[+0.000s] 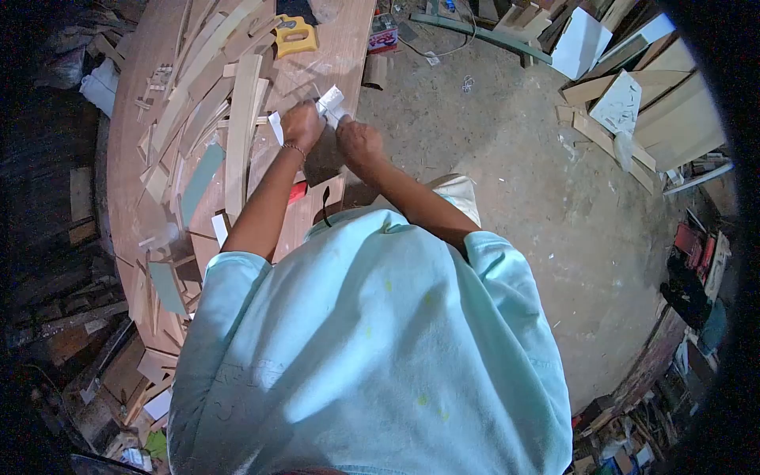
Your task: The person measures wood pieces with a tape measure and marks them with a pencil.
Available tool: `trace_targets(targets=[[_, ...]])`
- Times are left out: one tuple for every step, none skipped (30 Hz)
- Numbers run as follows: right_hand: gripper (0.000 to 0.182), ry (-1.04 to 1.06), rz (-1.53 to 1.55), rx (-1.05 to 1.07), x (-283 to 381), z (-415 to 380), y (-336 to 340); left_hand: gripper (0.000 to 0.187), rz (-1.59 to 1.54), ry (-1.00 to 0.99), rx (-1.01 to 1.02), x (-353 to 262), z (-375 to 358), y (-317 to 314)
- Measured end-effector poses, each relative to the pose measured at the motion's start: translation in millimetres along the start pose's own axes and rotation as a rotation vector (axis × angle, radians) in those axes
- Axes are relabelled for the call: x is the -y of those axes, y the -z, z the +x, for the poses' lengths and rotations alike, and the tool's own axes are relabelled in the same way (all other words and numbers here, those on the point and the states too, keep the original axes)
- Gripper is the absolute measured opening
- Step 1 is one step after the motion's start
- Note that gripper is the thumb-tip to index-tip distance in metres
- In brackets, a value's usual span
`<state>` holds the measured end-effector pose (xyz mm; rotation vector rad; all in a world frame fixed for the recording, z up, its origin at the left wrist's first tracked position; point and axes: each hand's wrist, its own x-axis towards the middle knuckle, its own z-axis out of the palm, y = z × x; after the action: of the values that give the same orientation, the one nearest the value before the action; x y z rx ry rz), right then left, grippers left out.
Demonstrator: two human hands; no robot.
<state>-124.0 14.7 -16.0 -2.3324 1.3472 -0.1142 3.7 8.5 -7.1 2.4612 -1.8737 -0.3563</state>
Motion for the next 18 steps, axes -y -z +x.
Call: trace_targets(targets=[[0.015, 0.000, 0.001, -0.005, 3, 6, 0, 0.014, 0.003, -0.003, -0.003, 3, 2, -8], [0.014, 0.028, 0.026, -0.057, 5, 13, 0, 0.013, 0.054, -0.037, -0.120, 7, 4, -20], [0.013, 0.050, 0.054, -0.103, 8, 16, -3, 0.012, 0.107, -0.074, -0.227, 7, 0, -20], [0.013, 0.043, 0.058, -0.106, 10, 18, -6, 0.011, 0.066, -0.056, -0.215, 6, 0, -19], [0.013, 0.020, 0.055, -0.099, 10, 23, -7, 0.011, 0.067, -0.064, -0.219, 5, 2, -17], [0.013, -0.002, 0.051, -0.087, 10, 24, -5, 0.011, 0.057, -0.051, -0.130, 4, 1, -11], [0.013, -0.002, 0.048, -0.087, 9, 21, -4, 0.011, 0.046, -0.033, -0.038, 3, 0, -8], [0.013, 0.017, 0.016, -0.046, 8, 20, -2, 0.014, 0.022, -0.058, -0.008, 6, 2, -8], [0.014, 0.037, -0.015, -0.007, 8, 18, 0, 0.014, 0.022, -0.054, -0.013, 7, 4, -6], [0.014, 0.042, -0.014, -0.008, 4, 12, -2, 0.014, 0.013, -0.031, 0.030, 7, 6, -2], [0.013, 0.047, -0.003, -0.048, -4, 4, -6, 0.015, 0.002, -0.012, 0.074, 7, 8, 1], [0.012, 0.050, 0.005, -0.082, -6, -4, -4, 0.015, -0.004, -0.010, 0.077, 7, 9, 0], [0.012, 0.051, -0.004, -0.074, -7, -8, -3, 0.016, -0.010, -0.023, 0.078, 8, 9, -1], [0.012, 0.022, -0.026, -0.025, -8, -11, -1, 0.017, -0.013, -0.039, 0.081, 7, 8, -2], [0.012, -0.009, -0.043, 0.020, -6, -13, 1, 0.017, -0.016, -0.039, 0.085, 5, 7, -3], [0.012, -0.008, -0.043, 0.020, -6, -9, -3, 0.016, -0.016, -0.021, 0.082, 4, 6, -2], [0.016, -0.015, -0.005, -0.009, -6, -4, -10, 0.015, -0.016, -0.003, 0.081, 3, 4, -1], [0.022, -0.025, 0.032, -0.041, -6, 1, -15, 0.015, -0.013, -0.007, 0.082, 4, 2, -4]])
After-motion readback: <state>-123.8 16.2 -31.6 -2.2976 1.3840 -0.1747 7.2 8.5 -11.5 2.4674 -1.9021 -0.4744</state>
